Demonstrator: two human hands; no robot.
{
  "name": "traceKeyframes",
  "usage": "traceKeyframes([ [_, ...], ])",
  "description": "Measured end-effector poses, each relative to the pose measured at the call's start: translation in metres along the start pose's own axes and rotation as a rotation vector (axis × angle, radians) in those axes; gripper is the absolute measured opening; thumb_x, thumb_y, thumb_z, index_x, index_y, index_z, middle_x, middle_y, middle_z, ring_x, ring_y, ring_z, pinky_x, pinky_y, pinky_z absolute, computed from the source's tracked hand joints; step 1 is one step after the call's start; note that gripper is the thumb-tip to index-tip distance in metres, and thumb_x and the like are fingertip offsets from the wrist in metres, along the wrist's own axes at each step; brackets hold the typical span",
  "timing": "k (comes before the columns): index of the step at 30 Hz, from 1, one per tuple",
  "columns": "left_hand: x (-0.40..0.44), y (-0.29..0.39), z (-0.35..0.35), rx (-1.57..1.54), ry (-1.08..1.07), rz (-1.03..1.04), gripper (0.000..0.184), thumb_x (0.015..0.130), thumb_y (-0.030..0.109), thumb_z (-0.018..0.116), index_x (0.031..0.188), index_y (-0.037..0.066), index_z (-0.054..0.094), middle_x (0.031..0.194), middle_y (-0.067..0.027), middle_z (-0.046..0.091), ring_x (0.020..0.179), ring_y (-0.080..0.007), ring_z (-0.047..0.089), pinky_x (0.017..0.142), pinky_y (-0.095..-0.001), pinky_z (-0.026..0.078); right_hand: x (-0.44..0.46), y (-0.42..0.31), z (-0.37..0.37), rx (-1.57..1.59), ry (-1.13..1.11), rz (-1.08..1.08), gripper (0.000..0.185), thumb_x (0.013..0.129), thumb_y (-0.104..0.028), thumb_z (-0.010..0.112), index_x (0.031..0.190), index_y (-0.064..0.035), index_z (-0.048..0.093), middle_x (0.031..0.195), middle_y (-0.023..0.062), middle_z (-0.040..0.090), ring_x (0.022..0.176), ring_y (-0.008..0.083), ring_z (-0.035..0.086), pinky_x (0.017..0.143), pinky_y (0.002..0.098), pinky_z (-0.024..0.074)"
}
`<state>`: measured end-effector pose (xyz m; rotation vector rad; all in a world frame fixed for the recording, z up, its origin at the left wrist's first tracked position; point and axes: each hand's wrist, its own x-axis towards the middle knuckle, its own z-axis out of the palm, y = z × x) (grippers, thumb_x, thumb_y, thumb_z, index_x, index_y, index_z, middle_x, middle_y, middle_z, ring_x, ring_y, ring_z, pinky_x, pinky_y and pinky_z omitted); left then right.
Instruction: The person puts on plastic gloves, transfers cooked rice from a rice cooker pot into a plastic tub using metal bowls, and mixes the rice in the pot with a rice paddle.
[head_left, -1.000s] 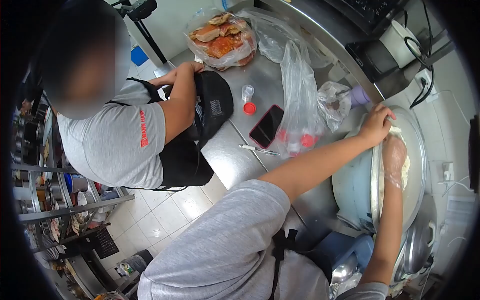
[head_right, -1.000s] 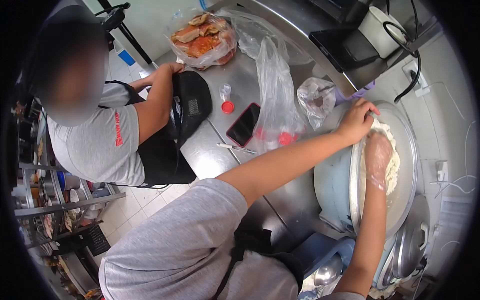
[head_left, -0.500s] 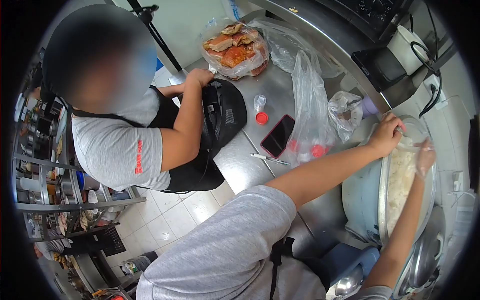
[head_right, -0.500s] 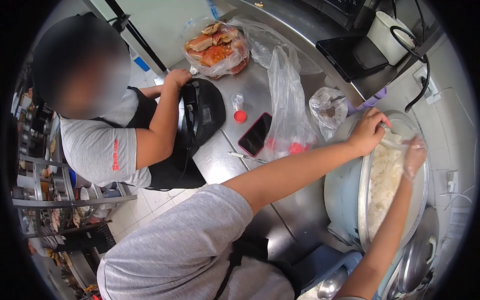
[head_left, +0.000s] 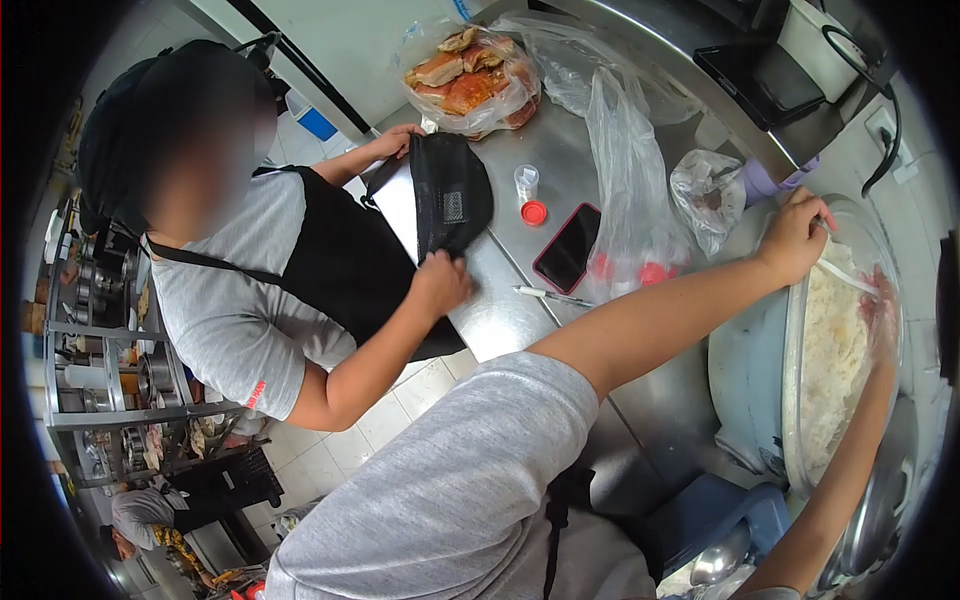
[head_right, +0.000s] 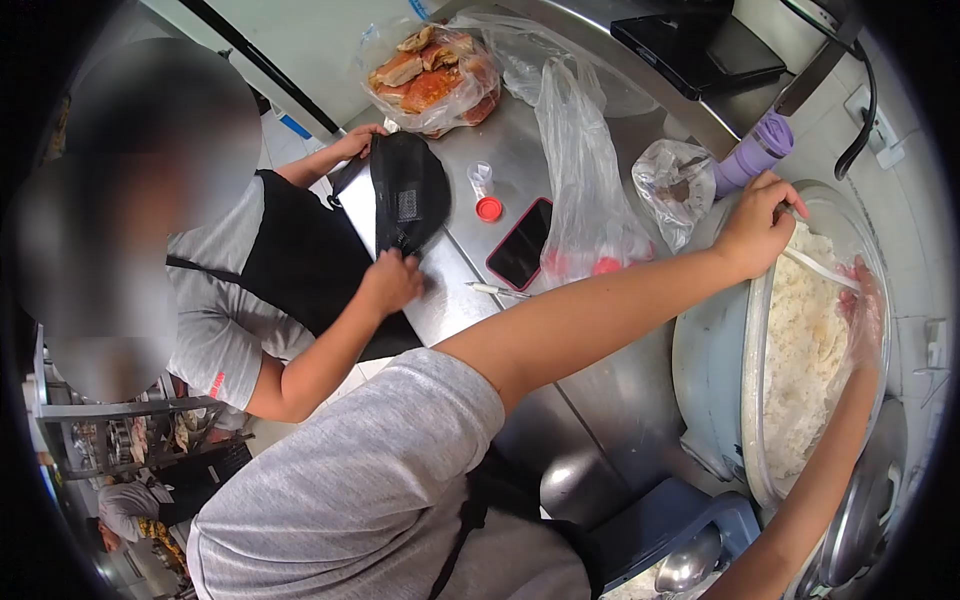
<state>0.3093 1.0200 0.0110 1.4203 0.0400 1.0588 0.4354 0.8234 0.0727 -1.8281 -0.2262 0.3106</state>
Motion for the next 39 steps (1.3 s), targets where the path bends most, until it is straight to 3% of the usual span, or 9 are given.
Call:
traceKeyframes([
  [9,0.007,-0.03,0.012,-0.031,-0.035,-0.071,0.017,0.073,-0.005,0.048,0.076,0.007,0.06,0.078,-0.0122,0.052,0.077,-0.0217,0.052,0.067,-0.0312,0.043,-0.012,-0.022,0.038,-0.543,-0.001,-0.598,0.045,0.085,-0.043,0.057,0.097,-0.0005,0.066,0.09,0.0078,0.065,0.079,0.0178,0.056,0.074,0.0331,0.0427],
  [12,0.007,-0.02,0.005,0.111,0.038,0.067,0.017,0.073,-0.006,0.052,0.074,0.008,0.061,0.078,-0.01,0.055,0.078,-0.025,0.054,0.071,-0.0332,0.043,-0.027,-0.063,0.017,-0.504,-0.052,-0.581,0.05,0.086,-0.038,0.056,0.118,0.0005,0.058,0.117,0.0131,0.059,0.108,0.0191,0.054,0.095,0.0318,0.0382],
  [15,0.013,-0.017,0.001,0.078,-0.032,0.04,0.014,0.075,-0.003,0.051,0.076,0.007,0.062,0.078,-0.0089,0.054,0.076,-0.0229,0.053,0.071,-0.0326,0.043,-0.09,-0.116,0.033,-0.171,-0.042,-0.551,0.027,0.089,-0.031,0.056,0.09,-0.0057,0.066,0.07,-0.0009,0.057,0.066,0.0084,0.049,0.061,0.0222,0.0389],
  [19,0.02,-0.018,-0.006,0.001,-0.103,0.067,0.017,0.075,-0.002,0.05,0.082,0.005,0.065,0.083,-0.0082,0.054,0.078,-0.02,0.054,0.074,-0.0292,0.043,-0.16,-0.155,0.055,-0.193,-0.001,-0.678,0.033,0.086,-0.038,0.06,0.087,-0.0062,0.068,0.067,-0.0008,0.055,0.063,0.0098,0.048,0.06,0.0217,0.0381],
  [22,0.017,-0.021,-0.007,-0.035,-0.146,-0.041,0.019,0.076,-0.002,0.05,0.085,0.004,0.065,0.088,-0.0075,0.055,0.084,-0.0182,0.054,0.08,-0.028,0.042,-0.149,-0.163,0.044,-0.604,0.072,-0.096,0.04,0.08,-0.046,0.065,0.086,-0.0068,0.071,0.067,0.0006,0.057,0.064,0.0114,0.05,0.06,0.0227,0.0387],
  [32,0.012,-0.016,-0.011,-0.061,-0.197,-0.069,0.022,0.077,0.0,0.046,0.089,0.002,0.064,0.093,-0.0069,0.055,0.088,-0.017,0.054,0.085,-0.0279,0.041,-0.15,-0.161,0.028,-1.667,-0.49,0.048,0.027,0.078,-0.032,0.067,0.085,-0.0067,0.072,0.07,0.0134,0.066,0.063,0.0249,0.061,0.062,0.0362,0.0481],
  [34,0.012,-0.012,-0.011,-0.065,-0.193,-0.107,0.023,0.077,-0.001,0.046,0.091,0.002,0.064,0.097,-0.0064,0.054,0.09,-0.0159,0.054,0.087,-0.0278,0.041,-0.169,-0.14,0.039,-1.78,-0.557,-0.129,0.03,0.085,-0.02,0.057,0.105,0.0023,0.061,0.093,0.0106,0.062,0.091,0.0208,0.058,0.085,0.0339,0.0456],
  [36,0.014,-0.013,-0.013,-0.06,-0.214,-0.117,0.023,0.077,-0.001,0.045,0.091,0.001,0.064,0.097,-0.0063,0.053,0.089,-0.0156,0.053,0.087,-0.0278,0.041,-0.199,-0.066,0.02,-1.486,-0.239,-0.856,0.025,0.082,-0.008,0.057,0.105,0.0001,0.058,0.08,0.0099,0.058,0.08,0.0208,0.058,0.074,0.0344,0.0488],
  [39,0.016,-0.011,-0.011,-0.061,-0.223,-0.113,0.024,0.077,-0.001,0.045,0.092,0.002,0.064,0.098,-0.0062,0.052,0.09,-0.0155,0.053,0.087,-0.0275,0.04,-0.219,-0.056,0.017,-1.226,-0.197,-1.034,0.032,0.082,-0.002,0.056,0.114,-0.0028,0.054,0.079,0.0105,0.058,0.078,0.0192,0.059,0.067,0.0326,0.0494],
])
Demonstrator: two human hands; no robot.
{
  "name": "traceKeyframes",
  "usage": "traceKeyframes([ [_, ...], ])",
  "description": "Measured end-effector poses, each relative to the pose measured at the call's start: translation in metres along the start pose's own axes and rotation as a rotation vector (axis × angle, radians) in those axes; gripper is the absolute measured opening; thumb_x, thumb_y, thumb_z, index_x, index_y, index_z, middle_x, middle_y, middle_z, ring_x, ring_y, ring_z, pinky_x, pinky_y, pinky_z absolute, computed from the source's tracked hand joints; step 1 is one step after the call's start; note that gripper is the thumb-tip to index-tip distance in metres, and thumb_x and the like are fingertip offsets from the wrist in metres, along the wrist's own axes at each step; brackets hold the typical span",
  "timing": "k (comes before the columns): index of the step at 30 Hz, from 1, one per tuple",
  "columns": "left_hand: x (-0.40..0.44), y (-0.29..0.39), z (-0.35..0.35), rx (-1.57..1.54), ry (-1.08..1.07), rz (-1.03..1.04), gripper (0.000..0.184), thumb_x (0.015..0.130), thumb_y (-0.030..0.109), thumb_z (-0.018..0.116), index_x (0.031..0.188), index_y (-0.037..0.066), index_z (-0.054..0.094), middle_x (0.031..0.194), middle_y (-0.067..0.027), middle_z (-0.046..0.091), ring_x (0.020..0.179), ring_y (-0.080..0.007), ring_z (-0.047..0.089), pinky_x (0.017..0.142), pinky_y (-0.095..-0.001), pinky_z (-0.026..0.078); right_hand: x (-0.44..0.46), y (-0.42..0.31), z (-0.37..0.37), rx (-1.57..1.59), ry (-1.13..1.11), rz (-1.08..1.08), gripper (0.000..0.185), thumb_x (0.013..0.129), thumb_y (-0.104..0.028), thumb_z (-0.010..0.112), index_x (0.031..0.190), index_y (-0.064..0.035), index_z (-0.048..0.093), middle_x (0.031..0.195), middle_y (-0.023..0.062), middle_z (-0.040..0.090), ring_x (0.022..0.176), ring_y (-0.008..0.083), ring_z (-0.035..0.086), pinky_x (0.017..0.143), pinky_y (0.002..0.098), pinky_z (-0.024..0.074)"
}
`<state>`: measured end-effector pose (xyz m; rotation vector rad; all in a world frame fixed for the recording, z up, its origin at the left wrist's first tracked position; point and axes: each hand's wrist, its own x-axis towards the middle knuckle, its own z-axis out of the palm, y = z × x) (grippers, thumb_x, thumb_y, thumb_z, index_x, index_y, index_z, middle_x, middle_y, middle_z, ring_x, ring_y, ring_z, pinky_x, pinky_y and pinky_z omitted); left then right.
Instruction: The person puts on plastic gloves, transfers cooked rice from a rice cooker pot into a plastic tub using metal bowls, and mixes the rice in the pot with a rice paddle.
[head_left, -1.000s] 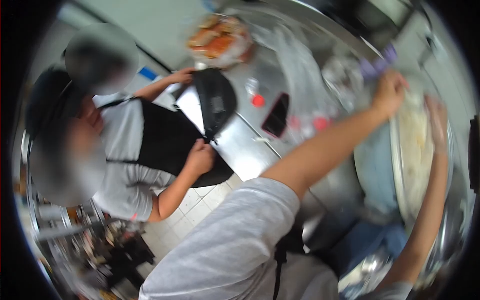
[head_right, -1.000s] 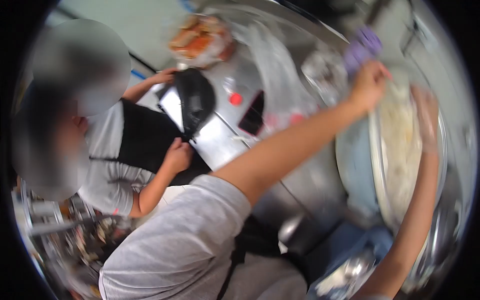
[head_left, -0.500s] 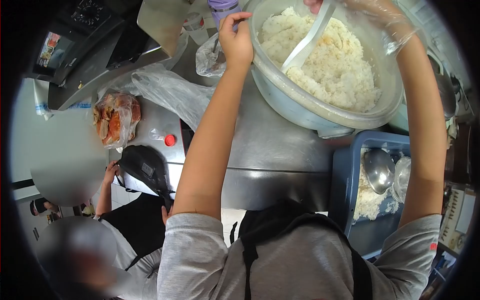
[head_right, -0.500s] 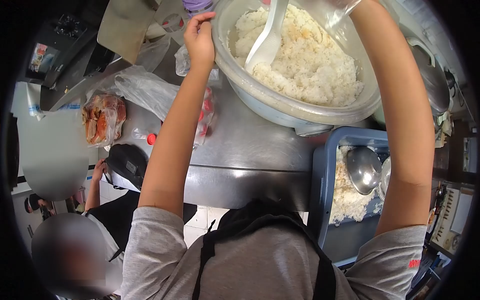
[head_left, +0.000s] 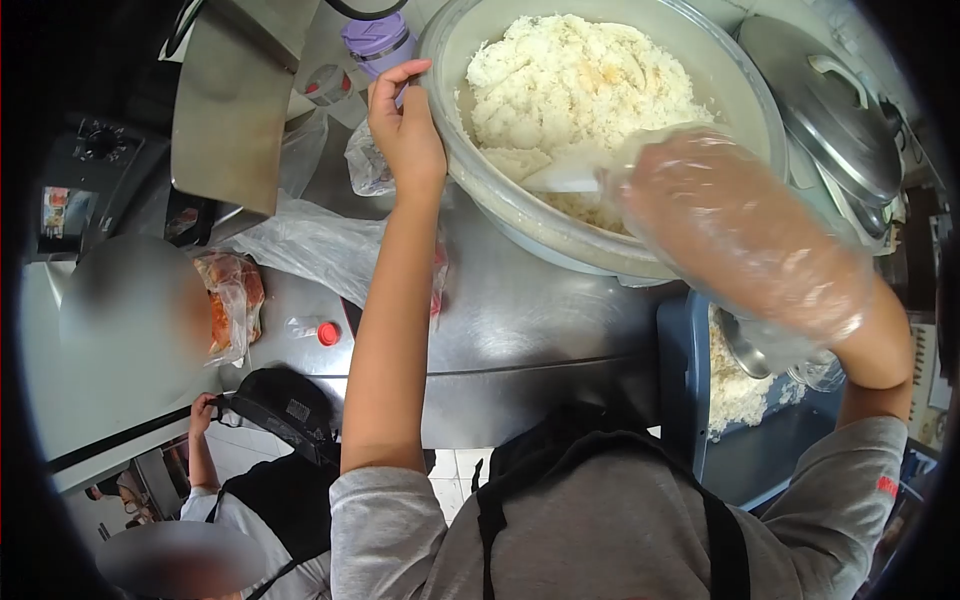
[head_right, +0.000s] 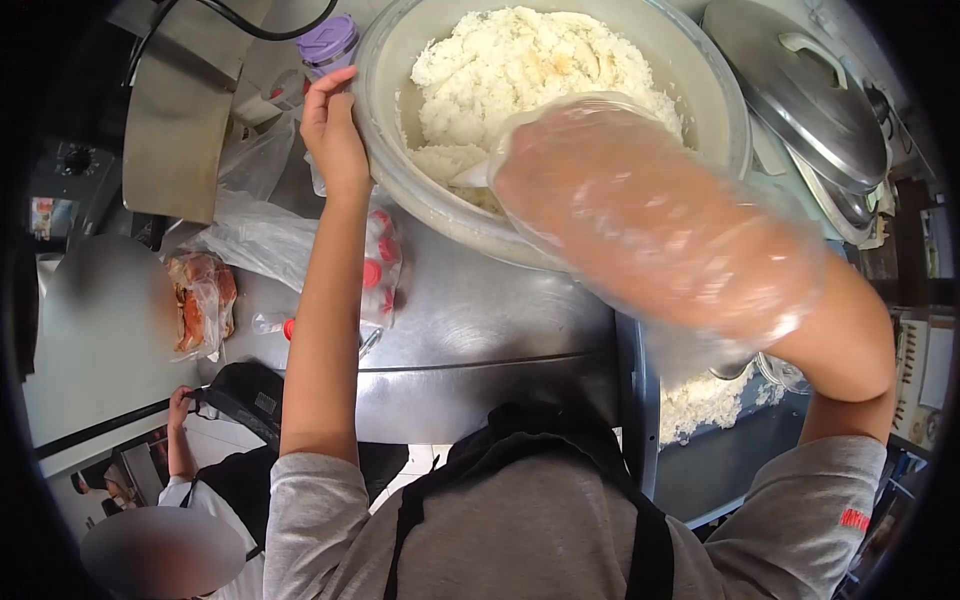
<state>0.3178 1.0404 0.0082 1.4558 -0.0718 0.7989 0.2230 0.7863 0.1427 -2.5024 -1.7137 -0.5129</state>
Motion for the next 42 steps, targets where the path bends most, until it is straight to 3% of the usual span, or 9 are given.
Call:
traceKeyframes([
  [8,-0.005,0.006,-0.001,-0.039,-0.026,-0.019,0.024,0.078,-0.001,0.044,0.093,0.002,0.063,0.099,-0.0052,0.053,0.09,-0.0134,0.051,0.085,-0.0249,0.039,0.027,-0.005,-0.001,-0.082,-0.451,0.288,0.011,0.081,-0.007,0.059,0.088,-0.0018,0.065,0.053,0.0095,0.053,0.051,0.0179,0.057,0.062,0.0295,0.0521],
  [10,-0.004,0.003,0.001,-0.079,-0.033,-0.052,0.024,0.078,-0.001,0.044,0.093,0.002,0.063,0.099,-0.0051,0.054,0.089,-0.0125,0.051,0.084,-0.0242,0.039,0.024,0.003,0.03,0.132,-0.042,0.094,0.014,0.077,-0.008,0.054,0.084,0.003,0.059,0.08,0.0171,0.059,0.075,0.031,0.06,0.072,0.0403,0.0486],
  [13,-0.004,0.001,0.0,-0.039,-0.027,0.021,0.024,0.08,-0.001,0.044,0.095,0.002,0.062,0.098,-0.0042,0.056,0.084,-0.0108,0.052,0.08,-0.0223,0.041,0.04,-0.009,0.042,0.093,0.135,0.095,0.015,0.077,-0.009,0.054,0.075,0.004,0.061,0.073,0.0179,0.06,0.071,0.0313,0.062,0.074,0.0395,0.0487],
  [15,-0.008,0.012,-0.001,-0.036,-0.016,-0.144,0.024,0.08,-0.002,0.043,0.096,0.002,0.061,0.098,-0.0032,0.058,0.081,-0.0096,0.052,0.077,-0.0213,0.042,0.076,0.002,0.052,0.112,-0.469,0.356,0.017,0.082,-0.012,0.053,0.087,0.0027,0.061,0.081,0.0169,0.06,0.084,0.0222,0.062,0.073,0.0354,0.0512],
  [19,-0.005,0.003,0.002,-0.145,-0.021,-0.06,0.025,0.08,-0.004,0.044,0.097,0.003,0.061,0.099,-0.0017,0.058,0.075,-0.0068,0.051,0.066,-0.0198,0.041,0.079,0.058,0.07,0.375,-0.648,0.851,0.036,0.09,-0.023,0.05,0.118,-0.0029,0.059,0.074,0.0095,0.061,0.063,0.0156,0.057,0.07,0.0321,0.0493],
  [30,-0.003,0.004,0.003,-0.046,-0.016,0.0,0.025,0.077,-0.003,0.046,0.095,0.003,0.062,0.099,-0.0009,0.054,0.064,-0.0053,0.044,0.057,-0.0202,0.037,0.099,0.037,-0.012,0.073,-0.516,0.713,0.026,0.087,-0.021,0.052,0.087,-0.0007,0.067,0.07,0.017,0.062,0.058,0.0174,0.057,0.067,0.0355,0.0492],
  [32,-0.005,0.011,0.002,-0.022,-0.04,-0.092,0.026,0.081,-0.002,0.045,0.103,-0.001,0.059,0.098,-0.0061,0.06,0.09,-0.0114,0.053,0.083,-0.0227,0.041,0.086,0.036,0.05,-0.03,-0.288,0.551,0.027,0.086,-0.016,0.048,0.074,0.0032,0.063,0.074,0.0222,0.062,0.064,0.028,0.061,0.069,0.0392,0.0504],
  [38,0.0,-0.005,-0.001,-0.082,-0.007,-0.094,0.026,0.078,-0.002,0.045,0.098,0.0,0.06,0.103,-0.0081,0.06,0.094,-0.0153,0.055,0.086,-0.0257,0.042,0.083,0.037,0.065,0.089,-0.516,0.661,0.025,0.086,-0.01,0.044,0.089,0.0043,0.064,0.081,0.0242,0.063,0.074,0.031,0.065,0.071,0.0394,0.0515],
  [42,-0.001,0.0,-0.001,-0.116,-0.027,-0.081,0.026,0.078,-0.003,0.044,0.099,0.0,0.06,0.103,-0.0078,0.059,0.094,-0.0145,0.054,0.087,-0.0255,0.041,0.044,0.034,-0.029,0.022,-0.477,0.672,0.031,0.084,-0.017,0.06,0.115,-0.0158,0.063,0.077,0.0066,0.066,0.084,0.0147,0.061,0.071,0.0322,0.0506],
])
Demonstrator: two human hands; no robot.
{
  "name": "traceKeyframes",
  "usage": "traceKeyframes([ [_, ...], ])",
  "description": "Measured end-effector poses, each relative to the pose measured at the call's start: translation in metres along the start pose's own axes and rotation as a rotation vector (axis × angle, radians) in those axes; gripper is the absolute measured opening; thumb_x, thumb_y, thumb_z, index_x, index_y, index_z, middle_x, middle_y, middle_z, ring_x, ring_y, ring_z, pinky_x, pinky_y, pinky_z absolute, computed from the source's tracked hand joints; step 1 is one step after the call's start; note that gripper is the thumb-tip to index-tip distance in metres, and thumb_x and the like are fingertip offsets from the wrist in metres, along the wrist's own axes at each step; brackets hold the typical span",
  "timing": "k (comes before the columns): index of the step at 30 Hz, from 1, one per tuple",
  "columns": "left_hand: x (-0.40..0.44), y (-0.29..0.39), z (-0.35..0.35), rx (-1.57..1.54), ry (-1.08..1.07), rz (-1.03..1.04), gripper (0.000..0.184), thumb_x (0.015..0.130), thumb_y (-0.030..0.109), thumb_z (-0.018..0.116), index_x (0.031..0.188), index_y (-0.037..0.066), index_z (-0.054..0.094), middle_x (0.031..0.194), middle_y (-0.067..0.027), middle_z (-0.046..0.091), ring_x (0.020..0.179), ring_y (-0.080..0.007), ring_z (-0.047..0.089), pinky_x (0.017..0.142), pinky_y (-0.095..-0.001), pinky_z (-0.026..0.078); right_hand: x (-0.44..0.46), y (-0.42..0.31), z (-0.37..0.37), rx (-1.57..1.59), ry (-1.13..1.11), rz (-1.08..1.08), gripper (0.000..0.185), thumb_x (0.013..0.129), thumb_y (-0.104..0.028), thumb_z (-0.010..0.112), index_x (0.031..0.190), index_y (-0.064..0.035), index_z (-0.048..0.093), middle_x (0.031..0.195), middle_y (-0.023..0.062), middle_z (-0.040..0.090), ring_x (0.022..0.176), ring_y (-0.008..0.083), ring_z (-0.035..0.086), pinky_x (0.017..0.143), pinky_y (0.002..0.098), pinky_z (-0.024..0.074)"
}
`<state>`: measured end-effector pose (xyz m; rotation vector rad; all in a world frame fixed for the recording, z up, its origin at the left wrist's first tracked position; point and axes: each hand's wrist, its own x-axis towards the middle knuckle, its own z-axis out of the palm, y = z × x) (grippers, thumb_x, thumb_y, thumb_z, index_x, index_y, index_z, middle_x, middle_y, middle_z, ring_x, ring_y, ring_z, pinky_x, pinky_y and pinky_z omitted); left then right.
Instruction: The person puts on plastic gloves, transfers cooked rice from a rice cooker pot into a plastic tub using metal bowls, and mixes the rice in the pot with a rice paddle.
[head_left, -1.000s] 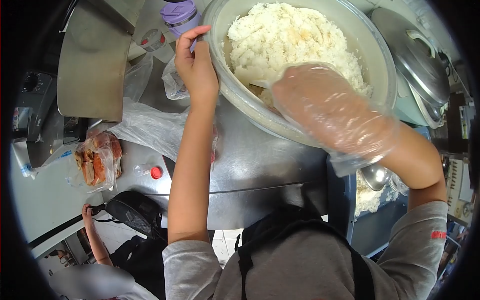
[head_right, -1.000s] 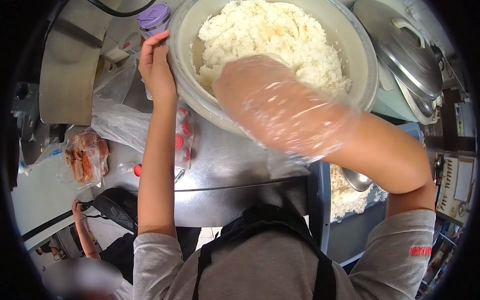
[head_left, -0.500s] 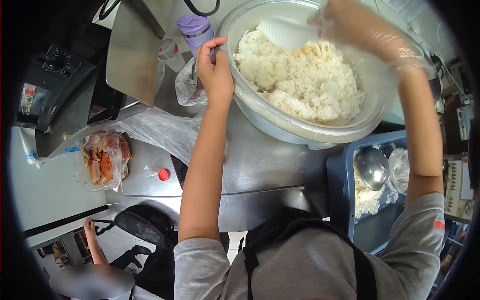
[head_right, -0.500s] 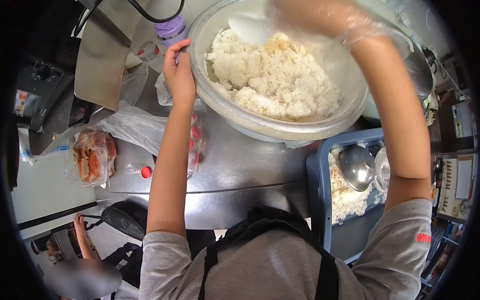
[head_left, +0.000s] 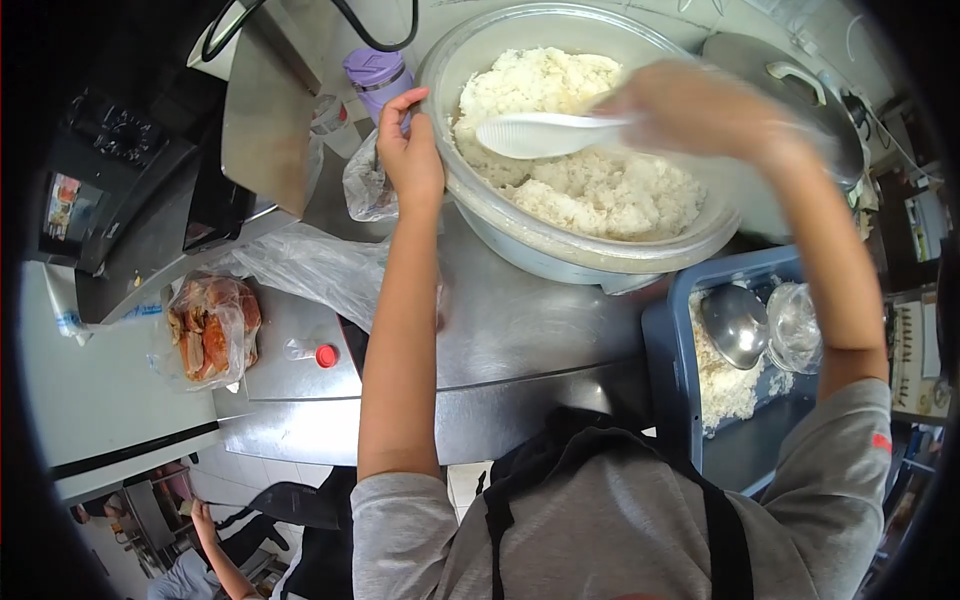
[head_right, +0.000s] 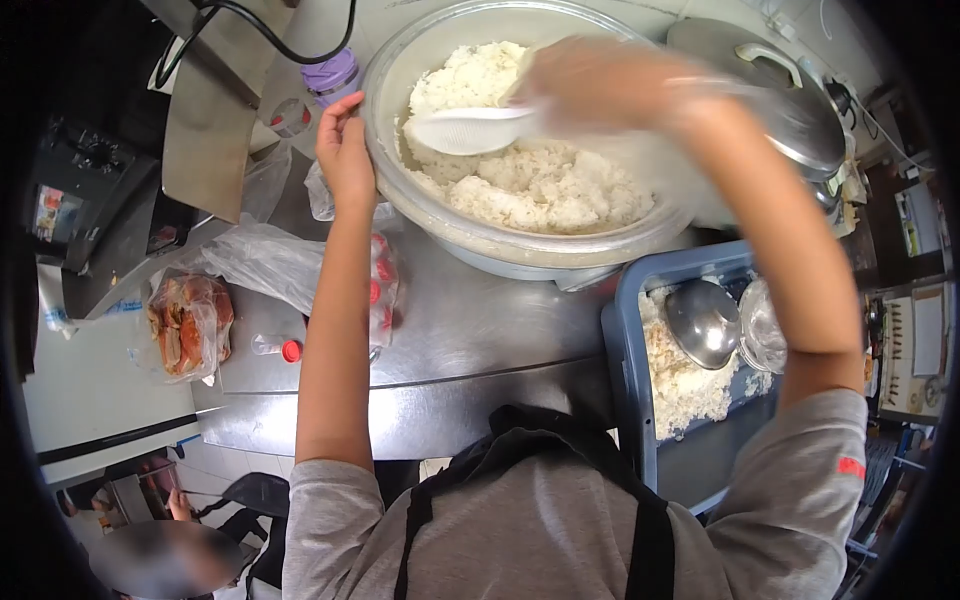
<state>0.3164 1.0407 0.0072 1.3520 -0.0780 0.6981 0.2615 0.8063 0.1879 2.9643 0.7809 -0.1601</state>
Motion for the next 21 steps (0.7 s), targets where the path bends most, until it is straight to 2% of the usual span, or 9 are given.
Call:
traceKeyframes([
  [3,-0.001,0.002,0.001,-0.031,-0.013,-0.032,0.026,0.079,-0.003,0.044,0.099,0.0,0.059,0.102,-0.007,0.058,0.094,-0.0137,0.054,0.087,-0.0254,0.041,-0.047,-0.008,-0.04,-0.098,-0.24,0.15,0.034,0.083,-0.011,0.061,0.116,-0.0173,0.062,0.074,0.0066,0.064,0.078,0.0121,0.06,0.067,0.0294,0.0505],
  [6,-0.002,0.002,0.003,-0.067,0.001,-0.002,0.026,0.079,-0.003,0.044,0.1,-0.001,0.059,0.1,-0.007,0.058,0.094,-0.0138,0.054,0.087,-0.0254,0.041,-0.077,-0.009,-0.023,-0.39,-0.077,0.042,0.028,0.081,-0.002,0.059,0.107,-0.0128,0.066,0.071,0.0074,0.062,0.07,0.0133,0.059,0.064,0.0284,0.0508],
  [8,-0.001,-0.001,0.001,-0.041,-0.015,0.004,0.025,0.079,-0.003,0.044,0.1,-0.001,0.059,0.1,-0.0072,0.059,0.094,-0.0139,0.054,0.087,-0.0256,0.041,-0.074,0.001,0.022,-0.392,0.416,-0.451,0.018,0.084,-0.003,0.05,0.087,0.0006,0.067,0.071,0.0123,0.062,0.067,0.0208,0.061,0.064,0.0328,0.0525],
  [10,0.0,-0.002,0.001,-0.031,0.0,0.028,0.025,0.08,-0.003,0.044,0.1,-0.001,0.059,0.1,-0.0074,0.059,0.094,-0.0141,0.054,0.088,-0.0259,0.041,-0.043,-0.028,0.039,-0.206,-0.058,-0.183,0.019,0.084,-0.004,0.048,0.082,0.0055,0.064,0.075,0.0169,0.063,0.07,0.0276,0.063,0.067,0.037,0.0528],
  [12,-0.002,0.0,0.002,-0.038,-0.004,0.013,0.025,0.08,-0.003,0.045,0.1,-0.001,0.059,0.1,-0.0075,0.059,0.094,-0.0141,0.054,0.088,-0.0261,0.041,-0.008,-0.032,0.069,-0.079,-0.158,-0.098,0.023,0.086,-0.012,0.048,0.078,0.0017,0.065,0.074,0.019,0.061,0.071,0.0293,0.062,0.069,0.0388,0.0518],
  [15,-0.003,-0.001,-0.001,-0.026,0.001,0.004,0.024,0.08,-0.003,0.045,0.1,-0.001,0.059,0.102,-0.0077,0.06,0.095,-0.0142,0.054,0.089,-0.0263,0.041,0.034,-0.035,0.075,0.201,-0.162,0.05,0.021,0.084,-0.013,0.052,0.079,0.0023,0.065,0.076,0.0204,0.062,0.072,0.0311,0.063,0.075,0.0419,0.0499],
  [17,0.0,-0.003,0.0,-0.019,-0.009,0.009,0.025,0.08,-0.003,0.045,0.101,-0.001,0.058,0.102,-0.0075,0.06,0.096,-0.0141,0.054,0.089,-0.0264,0.04,0.044,-0.03,0.066,0.117,-0.326,0.051,0.024,0.085,-0.015,0.053,0.096,0.0,0.067,0.083,0.0201,0.064,0.076,0.0288,0.063,0.081,0.0429,0.0477],
  [20,0.0,-0.001,0.0,-0.051,-0.005,-0.019,0.025,0.08,-0.003,0.045,0.101,-0.001,0.058,0.102,-0.0072,0.059,0.096,-0.0138,0.054,0.089,-0.0262,0.041,0.014,-0.006,0.04,0.217,-0.162,-0.037,0.038,0.088,-0.014,0.049,0.125,-0.0147,0.055,0.087,0.0114,0.064,0.078,0.0213,0.06,0.083,0.0401,0.0459],
  [21,0.0,-0.002,-0.002,-0.049,-0.005,-0.026,0.025,0.08,-0.003,0.045,0.101,-0.001,0.058,0.102,-0.0072,0.059,0.096,-0.0138,0.054,0.089,-0.0262,0.041,-0.009,0.002,0.021,0.241,-0.037,-0.103,0.03,0.085,-0.021,0.055,0.108,-0.0047,0.065,0.084,0.0133,0.066,0.081,0.0252,0.062,0.082,0.0387,0.0464],
])
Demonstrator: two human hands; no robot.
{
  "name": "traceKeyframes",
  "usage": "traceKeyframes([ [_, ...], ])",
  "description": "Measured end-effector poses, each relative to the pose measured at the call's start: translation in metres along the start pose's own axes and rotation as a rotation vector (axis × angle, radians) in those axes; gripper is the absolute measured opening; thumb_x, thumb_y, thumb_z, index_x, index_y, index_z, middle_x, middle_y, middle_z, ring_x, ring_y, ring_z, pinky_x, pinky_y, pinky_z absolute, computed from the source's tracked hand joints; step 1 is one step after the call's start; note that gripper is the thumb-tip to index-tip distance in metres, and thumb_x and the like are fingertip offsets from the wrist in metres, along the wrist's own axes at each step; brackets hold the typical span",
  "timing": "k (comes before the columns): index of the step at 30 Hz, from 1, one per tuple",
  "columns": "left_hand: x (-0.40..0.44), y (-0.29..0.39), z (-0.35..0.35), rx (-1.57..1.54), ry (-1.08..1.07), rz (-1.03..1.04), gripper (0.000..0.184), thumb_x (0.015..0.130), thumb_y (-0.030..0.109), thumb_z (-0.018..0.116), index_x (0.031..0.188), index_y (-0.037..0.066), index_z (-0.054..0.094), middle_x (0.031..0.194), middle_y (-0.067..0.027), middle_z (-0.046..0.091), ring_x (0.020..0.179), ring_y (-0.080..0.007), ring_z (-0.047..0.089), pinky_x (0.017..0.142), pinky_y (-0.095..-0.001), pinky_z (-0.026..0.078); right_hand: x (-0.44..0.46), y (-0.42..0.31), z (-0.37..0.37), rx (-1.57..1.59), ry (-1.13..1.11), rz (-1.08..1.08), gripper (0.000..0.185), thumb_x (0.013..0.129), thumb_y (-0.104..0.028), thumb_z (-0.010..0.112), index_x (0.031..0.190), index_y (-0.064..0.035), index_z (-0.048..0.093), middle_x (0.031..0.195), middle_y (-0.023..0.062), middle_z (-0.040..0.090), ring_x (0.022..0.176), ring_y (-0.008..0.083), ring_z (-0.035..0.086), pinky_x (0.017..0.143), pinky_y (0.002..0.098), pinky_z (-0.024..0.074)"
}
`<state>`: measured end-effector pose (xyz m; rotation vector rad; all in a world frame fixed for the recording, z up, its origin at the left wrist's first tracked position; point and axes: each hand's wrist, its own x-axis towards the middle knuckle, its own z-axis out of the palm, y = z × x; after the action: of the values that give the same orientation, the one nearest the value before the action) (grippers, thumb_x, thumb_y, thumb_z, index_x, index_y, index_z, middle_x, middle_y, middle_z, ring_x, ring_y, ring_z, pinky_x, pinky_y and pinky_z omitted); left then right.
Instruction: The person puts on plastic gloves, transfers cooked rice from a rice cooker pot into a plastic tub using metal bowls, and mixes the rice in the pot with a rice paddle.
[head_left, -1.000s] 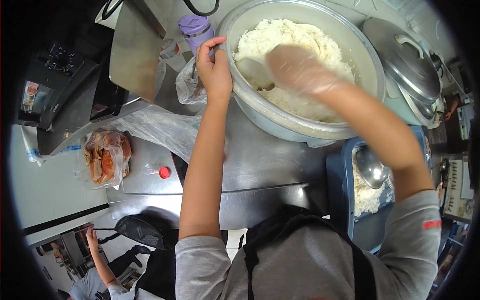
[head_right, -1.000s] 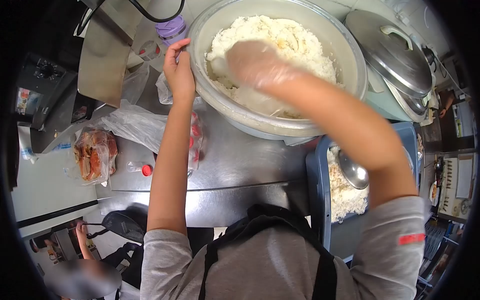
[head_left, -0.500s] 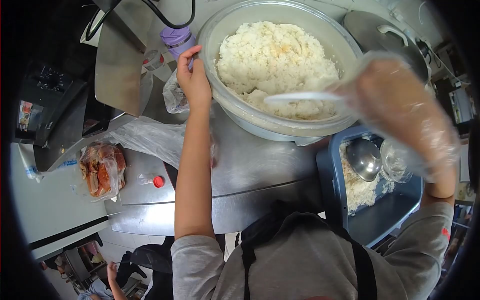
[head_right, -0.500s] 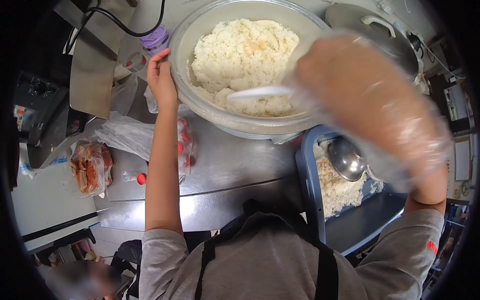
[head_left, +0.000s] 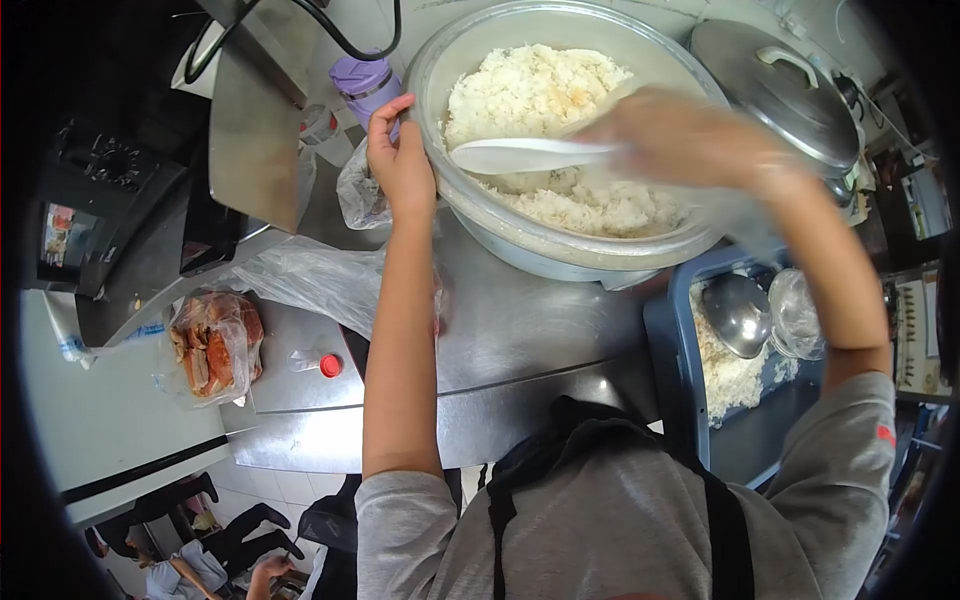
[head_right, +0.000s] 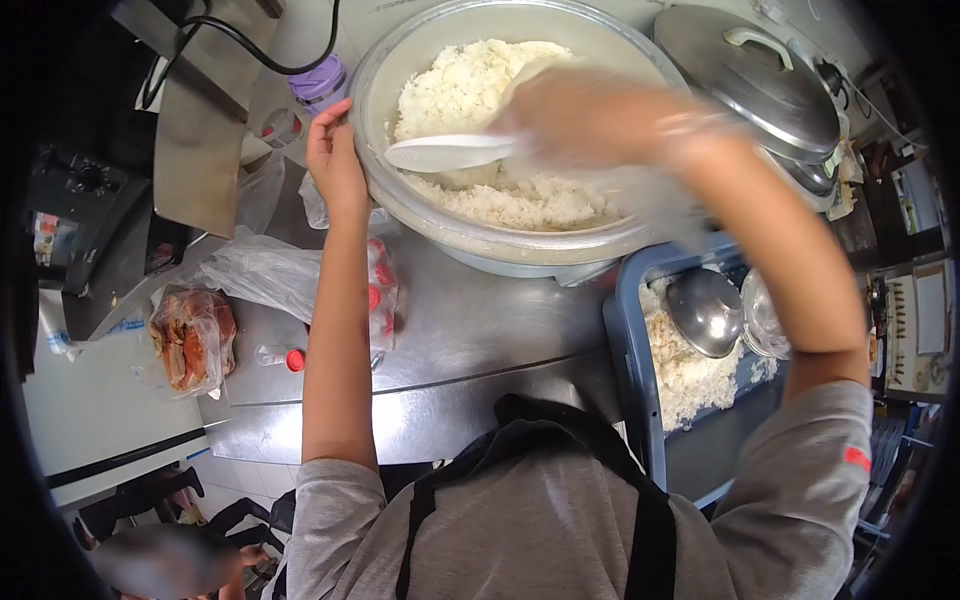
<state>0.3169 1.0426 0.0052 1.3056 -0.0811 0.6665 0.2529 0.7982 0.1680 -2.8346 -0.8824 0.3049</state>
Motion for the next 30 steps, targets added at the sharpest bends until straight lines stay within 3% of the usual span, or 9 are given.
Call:
traceKeyframes([
  [1,0.0,-0.001,-0.001,-0.003,-0.002,0.003,0.026,0.08,-0.003,0.044,0.101,-0.001,0.058,0.102,-0.0073,0.059,0.096,-0.0135,0.054,0.089,-0.0262,0.041,-0.021,0.002,-0.028,-0.159,-0.049,-0.1,0.034,0.087,-0.013,0.054,0.12,-0.0158,0.059,0.082,0.0095,0.065,0.066,0.0149,0.059,0.067,0.032,0.0517],
  [3,-0.002,0.002,0.005,-0.018,-0.015,-0.001,0.026,0.08,-0.004,0.044,0.101,-0.001,0.058,0.102,-0.0073,0.059,0.096,-0.0133,0.054,0.089,-0.0261,0.041,-0.047,-0.019,-0.064,-0.185,-0.159,0.021,0.035,0.082,-0.01,0.061,0.117,-0.0149,0.061,0.077,0.0079,0.065,0.058,0.0143,0.056,0.056,0.0294,0.0498],
  [7,-0.003,0.006,0.006,-0.003,0.021,0.014,0.025,0.08,-0.004,0.044,0.1,-0.001,0.058,0.102,-0.0072,0.059,0.093,-0.0128,0.054,0.087,-0.0254,0.041,-0.07,-0.026,-0.029,-0.443,-0.159,0.14,0.041,0.075,-0.007,0.066,0.115,-0.0136,0.062,0.078,0.0057,0.062,0.062,0.0166,0.055,0.056,0.0322,0.0475],
  [9,-0.001,0.001,0.003,0.039,0.0,0.082,0.025,0.079,-0.003,0.044,0.099,-0.001,0.059,0.102,-0.0072,0.059,0.092,-0.0134,0.054,0.086,-0.0252,0.042,-0.072,-0.015,-0.005,-0.309,0.302,-0.518,0.035,0.069,-0.003,0.063,0.104,0.0022,0.059,0.079,0.0101,0.059,0.069,0.0189,0.058,0.058,0.0329,0.0488],
  [13,-0.002,0.0,0.005,0.04,-0.004,0.085,0.025,0.079,-0.003,0.044,0.099,-0.002,0.059,0.102,-0.0073,0.059,0.093,-0.0142,0.054,0.088,-0.0259,0.041,-0.075,-0.032,0.015,-0.452,-0.027,-0.257,0.038,0.066,-0.01,0.06,0.1,0.0048,0.055,0.082,0.0106,0.056,0.076,0.0224,0.057,0.064,0.0368,0.0471],
  [18,-0.002,-0.001,0.005,0.021,0.016,0.055,0.025,0.079,-0.003,0.043,0.099,-0.001,0.059,0.101,-0.0069,0.06,0.095,-0.0145,0.053,0.09,-0.0268,0.04,-0.07,-0.037,0.057,-1.177,0.435,-0.503,0.039,0.066,-0.016,0.057,0.103,-0.0015,0.056,0.081,0.0065,0.051,0.079,0.0208,0.055,0.061,0.0307,0.0428],
  [22,-0.003,-0.002,0.005,0.033,0.012,0.055,0.026,0.079,-0.003,0.043,0.099,-0.001,0.059,0.103,-0.0072,0.059,0.096,-0.0147,0.053,0.09,-0.027,0.04,-0.035,-0.034,0.08,-1.074,0.464,-0.462,0.037,0.064,-0.019,0.058,0.092,0.004,0.056,0.087,0.0136,0.055,0.085,0.0252,0.057,0.073,0.0356,0.0458],
  [27,-0.005,0.0,0.005,0.031,0.006,0.064,0.027,0.079,-0.004,0.042,0.1,-0.001,0.059,0.105,-0.0079,0.058,0.096,-0.0148,0.053,0.09,-0.0274,0.039,0.027,-0.003,0.08,-0.299,-0.115,-0.047,0.018,0.075,-0.013,0.058,0.09,-0.0042,0.063,0.078,0.0135,0.063,0.081,0.0282,0.064,0.07,0.0391,0.0495],
  [30,-0.003,0.001,0.006,0.025,0.0,0.025,0.028,0.08,-0.005,0.04,0.101,-0.001,0.059,0.105,-0.0085,0.058,0.097,-0.0142,0.053,0.09,-0.0273,0.039,0.032,0.003,0.088,-0.306,-0.133,-0.029,0.014,0.079,-0.012,0.058,0.089,-0.0048,0.066,0.081,0.0155,0.065,0.084,0.0316,0.064,0.074,0.0403,0.0513],
])
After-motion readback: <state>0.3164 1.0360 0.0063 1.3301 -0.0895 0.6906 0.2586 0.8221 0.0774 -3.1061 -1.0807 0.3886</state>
